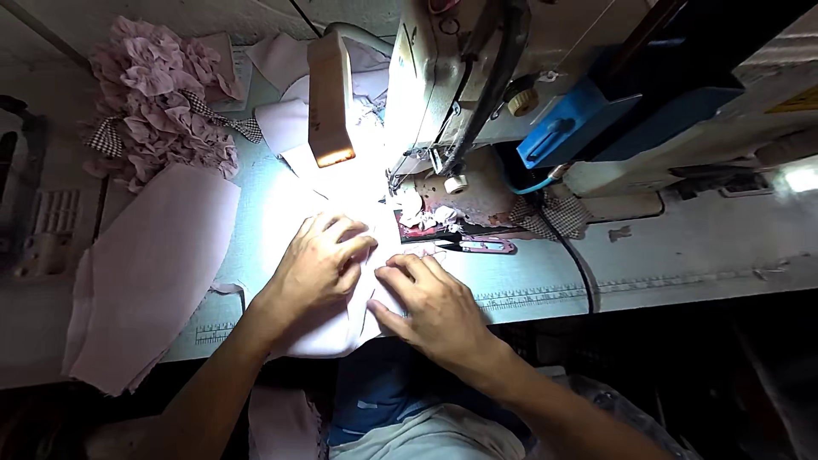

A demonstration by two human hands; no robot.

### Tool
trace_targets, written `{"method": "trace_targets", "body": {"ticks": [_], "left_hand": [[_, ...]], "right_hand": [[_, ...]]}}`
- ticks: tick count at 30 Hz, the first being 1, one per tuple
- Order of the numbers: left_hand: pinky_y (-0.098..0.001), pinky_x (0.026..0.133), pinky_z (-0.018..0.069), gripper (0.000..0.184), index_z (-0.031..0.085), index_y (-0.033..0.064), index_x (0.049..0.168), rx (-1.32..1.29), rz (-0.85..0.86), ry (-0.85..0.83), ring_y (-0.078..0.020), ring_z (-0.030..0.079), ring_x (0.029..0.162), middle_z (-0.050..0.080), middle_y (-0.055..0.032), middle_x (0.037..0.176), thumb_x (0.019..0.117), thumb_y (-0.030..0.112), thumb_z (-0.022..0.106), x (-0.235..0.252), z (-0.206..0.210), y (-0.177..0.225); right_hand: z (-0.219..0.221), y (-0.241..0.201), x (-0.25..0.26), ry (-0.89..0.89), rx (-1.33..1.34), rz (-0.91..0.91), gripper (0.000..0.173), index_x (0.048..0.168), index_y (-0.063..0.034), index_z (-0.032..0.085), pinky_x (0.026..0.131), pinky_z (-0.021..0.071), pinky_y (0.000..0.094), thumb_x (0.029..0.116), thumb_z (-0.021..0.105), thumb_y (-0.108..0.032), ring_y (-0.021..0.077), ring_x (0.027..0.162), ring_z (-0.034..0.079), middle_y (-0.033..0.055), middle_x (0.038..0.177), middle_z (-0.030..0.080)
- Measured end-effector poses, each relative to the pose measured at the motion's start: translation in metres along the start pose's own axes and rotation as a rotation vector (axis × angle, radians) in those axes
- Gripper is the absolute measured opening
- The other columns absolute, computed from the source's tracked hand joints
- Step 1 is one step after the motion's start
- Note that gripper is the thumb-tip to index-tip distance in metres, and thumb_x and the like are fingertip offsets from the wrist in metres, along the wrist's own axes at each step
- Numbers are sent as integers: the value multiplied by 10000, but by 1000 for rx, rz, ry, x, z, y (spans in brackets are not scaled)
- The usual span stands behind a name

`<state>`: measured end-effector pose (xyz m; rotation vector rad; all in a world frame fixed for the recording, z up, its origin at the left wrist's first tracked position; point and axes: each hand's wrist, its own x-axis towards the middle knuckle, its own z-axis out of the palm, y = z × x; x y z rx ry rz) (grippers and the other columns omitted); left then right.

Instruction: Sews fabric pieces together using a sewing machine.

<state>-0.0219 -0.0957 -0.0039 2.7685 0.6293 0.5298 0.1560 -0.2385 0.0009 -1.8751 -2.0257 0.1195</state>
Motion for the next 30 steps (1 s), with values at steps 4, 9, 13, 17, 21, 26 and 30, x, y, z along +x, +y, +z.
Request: {"method": "trace_targets", "body": {"ticks": [4,9,13,17,21,26,30], "left_hand": [[-455,861,488,372,737,197,1173,63,-65,1,-244,633,1041,703,-31,1080,1014,445,511,17,5,7],[-474,826,459,376,714,239,1288,103,-96,-7,-274,596,975,647,-71,1039,1014,393,508,32,17,8],[-464,878,434,396,716,250,1293,90,-114,14,-268,568,1055,644,-61,1109,1018,407,479,34,24,4],[-498,945,414,402,722,269,1291,56,-117,29,-287,554,1154,649,-69,1161,1003,421,485,34,26,-1],[-508,990,394,396,732,282,1289,9,-26,-5,-279,555,1162,661,-64,1164,1012,405,476,36,21,-8],[-485,1047,368,389,725,309,1298,-34,109,-25,-270,549,1186,657,-67,1166,1029,415,464,41,22,-28],[-477,1042,380,383,727,303,1292,-27,133,-13,-270,557,1172,661,-70,1162,1028,409,471,43,21,-34]], "right_hand": [[-7,26,28,115,-81,-13,311,1221,-118,727,837,534,465,1001,578,-279,315,1098,624,104,1198,681],[-13,54,60,-41,-258,45,372,1388,-100,620,851,524,525,1037,582,-215,383,1099,633,168,1180,669],[-16,60,66,-36,-263,35,295,1263,-51,653,776,495,527,999,538,-117,374,916,669,181,1012,679],[-19,59,68,-51,12,163,258,1165,-68,653,602,520,521,1022,544,-253,320,738,675,135,849,670],[-23,62,75,-75,146,250,250,1146,-106,658,679,536,515,1066,533,-308,301,828,665,150,1004,657],[-28,57,79,-83,285,379,279,1177,-122,651,769,528,527,1074,514,-342,290,928,659,149,1085,661],[-27,58,76,-57,178,274,312,1314,-102,629,753,561,539,1084,504,-271,320,913,700,164,1062,705]]}}
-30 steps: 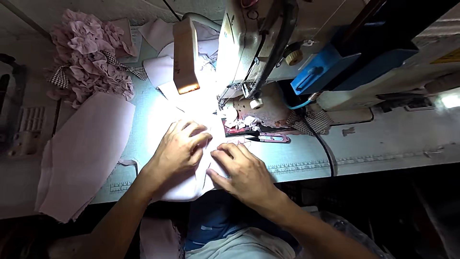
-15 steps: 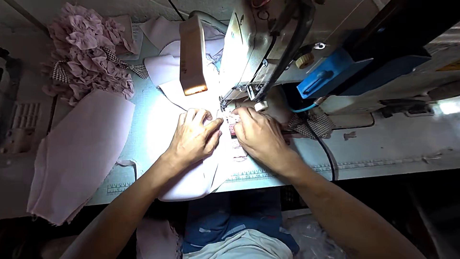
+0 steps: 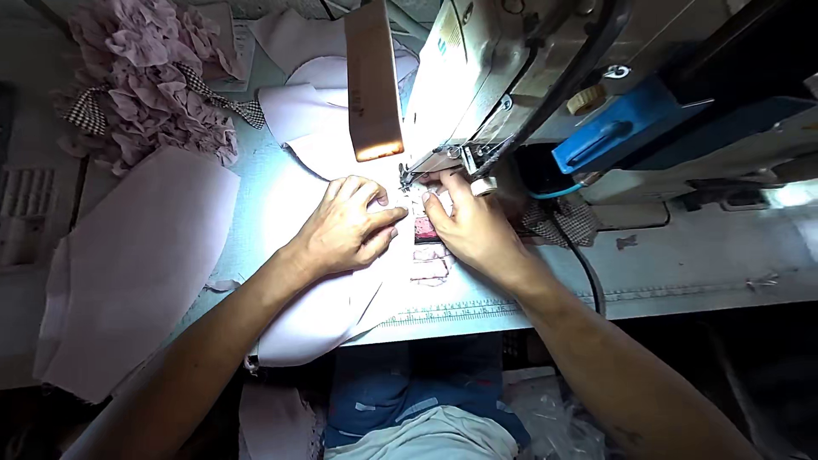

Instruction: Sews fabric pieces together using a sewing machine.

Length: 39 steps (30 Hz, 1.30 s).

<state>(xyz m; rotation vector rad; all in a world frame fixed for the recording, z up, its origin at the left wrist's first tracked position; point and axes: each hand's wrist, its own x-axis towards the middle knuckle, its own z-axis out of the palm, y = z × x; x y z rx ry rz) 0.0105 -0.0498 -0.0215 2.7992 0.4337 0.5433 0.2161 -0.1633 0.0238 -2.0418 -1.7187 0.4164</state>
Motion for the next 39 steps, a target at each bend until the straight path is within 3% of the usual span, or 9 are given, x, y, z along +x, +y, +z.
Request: {"method": "trace_targets", "body": {"ticks": [4,11,14,17,20,25,29,33,39], "left_hand": [[-468,1032,383,432,690,245,1336,10,-14,14,-266,567,1154,659,-69,1140,1014,440,480,1,1,1],[-470,1036,389,407,734,234,1258,-12,-61,31,-270,556,1175,656,-65,1146,1012,448,491,-1,3,6],[-458,1001,416,461,670,210,1336,-17,-98,50,-264,575,1132,644,-78,1135,986,472,525,0,1,9],[-473,966,411,494,587,304,1463,0,-92,33,-283,560,1108,615,-103,1156,998,440,493,1,2,9],[-471,962,420,479,644,274,1410,13,-95,24,-299,557,1118,626,-111,1153,1001,460,478,0,4,8],[-458,989,418,499,683,191,1346,40,-105,23,-295,554,1155,627,-110,1173,993,478,477,0,4,10],[-462,1010,412,510,673,188,1356,57,-105,11,-299,549,1184,630,-109,1192,997,483,463,0,4,11],[-466,1011,415,512,668,186,1362,66,-104,17,-300,555,1179,632,-108,1181,992,479,466,0,5,11],[-462,1013,410,518,667,192,1364,74,-108,15,-300,556,1175,632,-108,1186,994,491,462,1,5,11]], "right_hand": [[3,1,2,-12,-115,-102,271,1246,-126,690,748,568,517,1078,505,-232,303,918,707,131,1085,714],[-2,-7,3,-139,350,296,282,1166,-174,689,527,488,356,1070,531,-388,153,581,562,44,773,625],[3,-10,-1,-67,156,129,261,1209,-161,708,582,504,434,1050,573,-318,191,651,623,62,824,683],[11,-11,-4,-4,-13,-12,203,1124,-117,695,586,519,429,1026,597,-266,206,677,652,64,798,678],[12,-11,-5,-23,-47,-21,261,1202,-95,707,706,559,446,1028,599,-256,229,811,697,87,927,727],[6,-8,-5,-7,-7,-3,225,1164,-106,713,751,540,452,1040,570,-229,242,883,665,105,1027,682],[3,-4,-7,6,-42,-83,326,1358,-114,620,712,566,462,1064,491,-165,268,863,700,132,1060,713],[5,0,-6,-24,-315,-182,263,1272,-118,666,575,527,474,1061,515,-160,320,739,659,146,928,631],[-5,2,-3,-126,-243,-187,305,1254,-115,678,652,545,509,962,617,-178,313,829,691,127,973,695]]}}
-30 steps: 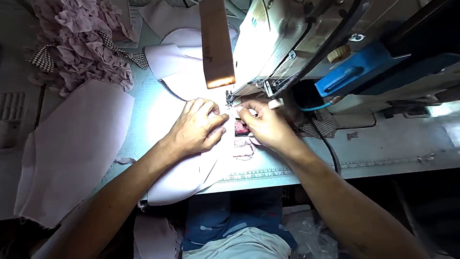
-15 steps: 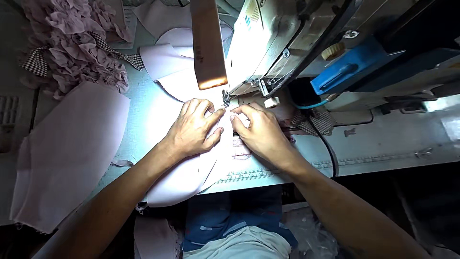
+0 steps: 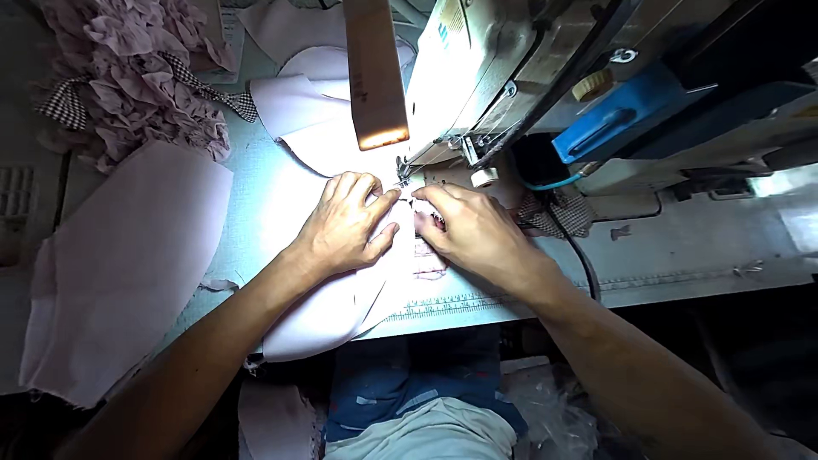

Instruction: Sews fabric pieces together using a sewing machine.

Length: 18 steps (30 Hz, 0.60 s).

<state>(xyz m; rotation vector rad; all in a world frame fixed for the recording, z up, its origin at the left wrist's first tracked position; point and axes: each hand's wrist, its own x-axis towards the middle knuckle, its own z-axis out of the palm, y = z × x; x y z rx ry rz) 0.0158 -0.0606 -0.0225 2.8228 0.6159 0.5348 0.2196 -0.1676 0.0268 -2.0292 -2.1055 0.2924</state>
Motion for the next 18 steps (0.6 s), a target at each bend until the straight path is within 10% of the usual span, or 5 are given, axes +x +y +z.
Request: {"method": "trace_targets", "body": {"ticks": [6,12,18], "left_hand": [[-465,1025,408,528,661,181,1362,-15,-11,-7,-299,552,1171,625,-105,1182,993,502,462,0,-1,0],[-462,938,416,526,611,254,1422,-40,-11,0,-295,556,1087,611,-95,1114,979,502,472,1,-1,-2],[-461,987,414,462,703,261,1306,-55,-13,-7,-289,545,1165,620,-87,1168,989,509,475,0,-1,-3]], "right_hand": [[-1,1,0,71,274,130,275,1156,-201,762,729,544,433,1062,537,-328,158,841,690,27,950,738],[12,-25,-14,15,-183,10,354,1345,-104,678,558,527,434,1052,535,-243,300,754,671,132,898,646],[13,-27,-16,78,-127,36,280,1197,-90,747,560,520,401,1023,589,-242,264,735,652,114,878,623]]}}
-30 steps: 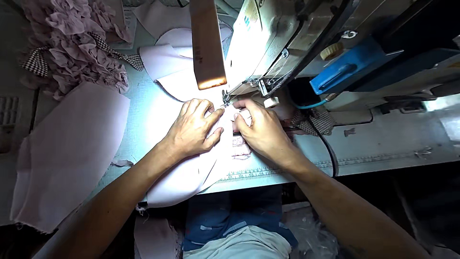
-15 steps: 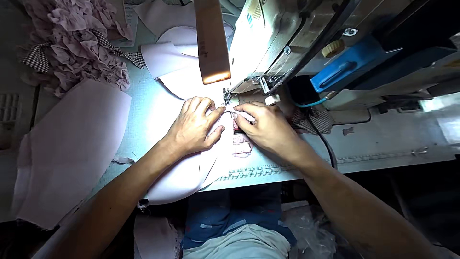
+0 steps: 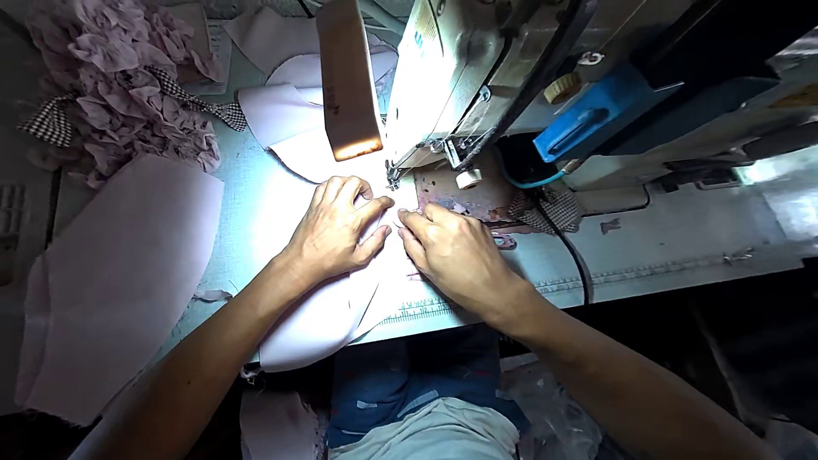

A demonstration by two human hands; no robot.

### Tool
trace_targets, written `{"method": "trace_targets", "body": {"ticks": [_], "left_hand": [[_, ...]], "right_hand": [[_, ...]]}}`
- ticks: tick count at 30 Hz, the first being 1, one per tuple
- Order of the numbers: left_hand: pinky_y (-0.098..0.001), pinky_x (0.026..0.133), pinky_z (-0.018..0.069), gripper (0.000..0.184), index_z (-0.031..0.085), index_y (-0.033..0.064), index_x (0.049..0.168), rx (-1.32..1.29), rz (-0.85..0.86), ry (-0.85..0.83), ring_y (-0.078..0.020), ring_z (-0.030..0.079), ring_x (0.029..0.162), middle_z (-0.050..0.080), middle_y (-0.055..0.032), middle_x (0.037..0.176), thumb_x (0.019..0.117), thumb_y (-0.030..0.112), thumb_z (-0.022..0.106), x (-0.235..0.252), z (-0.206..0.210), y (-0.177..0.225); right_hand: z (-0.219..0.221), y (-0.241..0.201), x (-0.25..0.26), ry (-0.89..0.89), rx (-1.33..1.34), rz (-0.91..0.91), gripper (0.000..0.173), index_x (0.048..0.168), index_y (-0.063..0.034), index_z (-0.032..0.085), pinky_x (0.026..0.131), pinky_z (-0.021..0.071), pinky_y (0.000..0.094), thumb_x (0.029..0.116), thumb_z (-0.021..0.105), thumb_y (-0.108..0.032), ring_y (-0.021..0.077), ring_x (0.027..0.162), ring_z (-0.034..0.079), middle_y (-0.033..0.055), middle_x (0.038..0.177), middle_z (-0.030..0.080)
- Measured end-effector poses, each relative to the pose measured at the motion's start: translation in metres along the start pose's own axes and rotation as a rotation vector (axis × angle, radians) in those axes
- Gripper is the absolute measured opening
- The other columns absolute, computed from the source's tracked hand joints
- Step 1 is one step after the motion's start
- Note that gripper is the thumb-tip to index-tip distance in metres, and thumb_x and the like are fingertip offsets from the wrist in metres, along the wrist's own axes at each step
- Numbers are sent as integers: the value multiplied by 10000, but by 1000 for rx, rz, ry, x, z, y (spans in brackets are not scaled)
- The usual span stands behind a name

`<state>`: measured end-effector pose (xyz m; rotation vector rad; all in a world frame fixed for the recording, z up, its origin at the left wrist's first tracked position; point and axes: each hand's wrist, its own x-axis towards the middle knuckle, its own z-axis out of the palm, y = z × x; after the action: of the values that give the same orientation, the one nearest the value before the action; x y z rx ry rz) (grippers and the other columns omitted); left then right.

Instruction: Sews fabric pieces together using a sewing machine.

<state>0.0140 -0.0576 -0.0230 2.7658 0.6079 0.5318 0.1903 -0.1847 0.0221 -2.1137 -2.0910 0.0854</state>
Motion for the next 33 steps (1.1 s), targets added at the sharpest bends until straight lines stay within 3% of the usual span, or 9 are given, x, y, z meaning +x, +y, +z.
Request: {"method": "trace_targets", "body": {"ticks": [6,9,11,15,18,23,26,29,33], "left_hand": [[-451,965,411,419,737,263,1274,-57,-17,0,-268,551,1134,630,-75,1137,999,451,483,2,-4,1],[-451,918,421,421,803,230,1052,-113,-136,16,-242,575,1070,648,-58,1064,1052,471,458,10,-9,9],[-455,901,406,456,777,194,936,-110,-219,24,-236,569,1023,623,-48,1002,1050,517,476,16,-7,15],[-459,933,382,272,770,236,999,-80,-244,68,-237,552,1028,607,-23,988,982,443,594,18,3,20],[-448,926,374,268,776,250,1027,-101,-237,90,-229,538,1021,596,-16,976,993,440,590,15,6,18],[-437,917,373,271,780,265,1046,-95,-237,89,-224,535,1013,596,-13,986,1000,443,581,14,7,18],[-440,913,373,277,779,264,1051,-93,-236,88,-228,535,1016,597,-17,993,1002,447,577,14,7,18],[-439,907,373,274,779,257,1044,-94,-234,96,-229,538,1011,600,-21,992,1003,439,579,14,7,18],[-434,909,374,268,776,259,1039,-88,-230,99,-224,537,1002,597,-16,985,1003,439,581,14,7,18]], "right_hand": [[0,8,-4,11,221,69,264,1200,-122,747,662,554,365,961,643,-163,211,849,632,115,1103,589],[1,8,-4,9,214,71,266,1207,-131,745,688,568,378,967,632,-159,232,906,649,144,1199,581],[2,7,-5,6,194,49,274,1212,-112,742,684,562,380,967,626,-150,237,898,636,136,1141,574],[-2,7,-9,8,202,7,338,1308,-81,693,694,563,391,990,597,-144,238,848,650,109,1014,630],[-8,10,-11,8,218,29,354,1379,-93,621,655,579,436,1048,507,-149,260,800,697,122,1051,691],[-6,20,-8,12,95,52,307,1058,-68,642,538,501,446,1058,519,-350,278,673,656,99,810,631],[-5,22,-6,7,92,52,325,999,-77,646,575,506,448,1035,577,-393,283,743,648,105,859,607],[-3,22,-5,32,121,40,262,1055,-41,650,704,538,458,1069,521,-269,320,922,632,150,1019,588],[-3,24,-6,15,131,-54,275,1290,-107,651,625,554,444,1063,504,-159,284,777,680,118,947,658]]}}
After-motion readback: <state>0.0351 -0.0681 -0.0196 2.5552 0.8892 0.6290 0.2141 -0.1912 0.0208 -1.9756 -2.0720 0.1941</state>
